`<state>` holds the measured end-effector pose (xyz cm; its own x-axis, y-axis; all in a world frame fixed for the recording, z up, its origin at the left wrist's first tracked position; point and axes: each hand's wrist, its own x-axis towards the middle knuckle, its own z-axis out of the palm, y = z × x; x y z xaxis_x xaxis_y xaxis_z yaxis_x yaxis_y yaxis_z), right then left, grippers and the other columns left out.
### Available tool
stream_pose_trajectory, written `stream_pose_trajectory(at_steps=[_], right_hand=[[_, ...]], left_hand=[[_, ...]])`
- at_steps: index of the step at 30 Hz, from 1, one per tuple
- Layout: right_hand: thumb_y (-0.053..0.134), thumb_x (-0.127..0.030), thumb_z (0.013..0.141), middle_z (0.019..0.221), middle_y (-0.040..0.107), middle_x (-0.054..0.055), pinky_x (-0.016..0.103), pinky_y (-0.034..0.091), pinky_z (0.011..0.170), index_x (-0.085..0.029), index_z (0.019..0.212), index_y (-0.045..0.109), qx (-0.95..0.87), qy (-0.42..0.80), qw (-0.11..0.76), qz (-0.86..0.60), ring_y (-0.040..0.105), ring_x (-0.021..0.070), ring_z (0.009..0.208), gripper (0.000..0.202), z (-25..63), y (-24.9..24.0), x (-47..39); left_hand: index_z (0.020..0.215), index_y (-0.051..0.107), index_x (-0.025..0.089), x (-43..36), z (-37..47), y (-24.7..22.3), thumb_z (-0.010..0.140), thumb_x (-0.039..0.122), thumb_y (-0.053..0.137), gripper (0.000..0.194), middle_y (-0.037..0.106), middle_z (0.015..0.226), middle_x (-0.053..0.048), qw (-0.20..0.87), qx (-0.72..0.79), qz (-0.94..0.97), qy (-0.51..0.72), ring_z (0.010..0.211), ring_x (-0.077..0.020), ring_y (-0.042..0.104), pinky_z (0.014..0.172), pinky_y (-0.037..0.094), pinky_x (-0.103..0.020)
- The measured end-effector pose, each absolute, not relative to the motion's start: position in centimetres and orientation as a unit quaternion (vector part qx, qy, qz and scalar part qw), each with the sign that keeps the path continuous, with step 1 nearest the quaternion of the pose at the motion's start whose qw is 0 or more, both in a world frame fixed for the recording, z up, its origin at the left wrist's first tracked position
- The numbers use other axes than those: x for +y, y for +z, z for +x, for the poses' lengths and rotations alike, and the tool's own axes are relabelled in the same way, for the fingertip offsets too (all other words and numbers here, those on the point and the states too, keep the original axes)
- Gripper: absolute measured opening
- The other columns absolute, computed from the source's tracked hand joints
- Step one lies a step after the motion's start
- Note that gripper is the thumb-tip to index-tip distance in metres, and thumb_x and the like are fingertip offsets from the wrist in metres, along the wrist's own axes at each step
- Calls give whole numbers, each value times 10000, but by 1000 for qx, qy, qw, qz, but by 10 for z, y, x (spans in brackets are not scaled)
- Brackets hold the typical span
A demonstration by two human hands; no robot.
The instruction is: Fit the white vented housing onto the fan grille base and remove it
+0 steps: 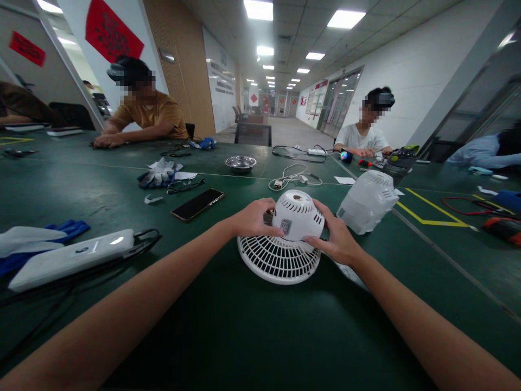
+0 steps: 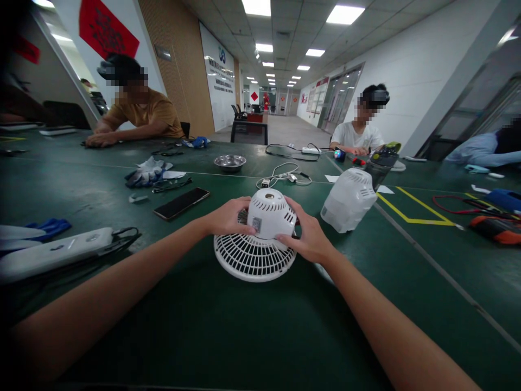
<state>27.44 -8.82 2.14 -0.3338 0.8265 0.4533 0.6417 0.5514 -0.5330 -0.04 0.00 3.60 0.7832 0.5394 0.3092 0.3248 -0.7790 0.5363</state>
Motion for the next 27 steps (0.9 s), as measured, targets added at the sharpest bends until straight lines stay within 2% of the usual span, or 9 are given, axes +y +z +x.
stream_pose_trajectory(at_steps=[6, 19, 23, 27], right_hand=[[735, -511, 839, 1389, 639, 152, 576, 545, 981, -248, 1592, 296, -800, 150, 348, -464, 672, 370, 1153, 910, 272, 24, -89], [759, -467, 838, 1445, 595, 152, 581, 546, 1006, -255, 1592, 296, -800, 162, 371, -442, 643, 361, 1216, 909, 273, 19, -86], [749, -492, 846, 1488, 562, 153, 572, 541, 1018, -256, 1607, 266, -801, 160, 358, -451, 637, 363, 1234, 932, 272, 21, -88], [743, -541, 828, 1556, 490, 161, 633, 478, 1073, -263, 1614, 245, -820, 111, 340, -447, 584, 410, 1304, 971, 275, 21, -88]], left_hand=[[1256, 659, 174, 1, -1, 34, 769, 671, 725, 699, 618, 1279, -149, 242, 260, 911, 209, 1152, -334, 576, 950, 474, -491], [1195, 718, 200, 1, -2, 31, 793, 640, 708, 596, 625, 1291, -137, 232, 234, 914, 237, 1180, -357, 571, 1002, 452, -536], [1250, 699, 213, 4, -2, 28, 765, 648, 731, 652, 612, 1336, -140, 232, 220, 919, 231, 1236, -381, 551, 1047, 432, -556], [1281, 672, 196, 4, -2, 27, 740, 610, 774, 688, 608, 1348, -156, 223, 217, 922, 232, 1236, -383, 564, 1051, 445, -564]])
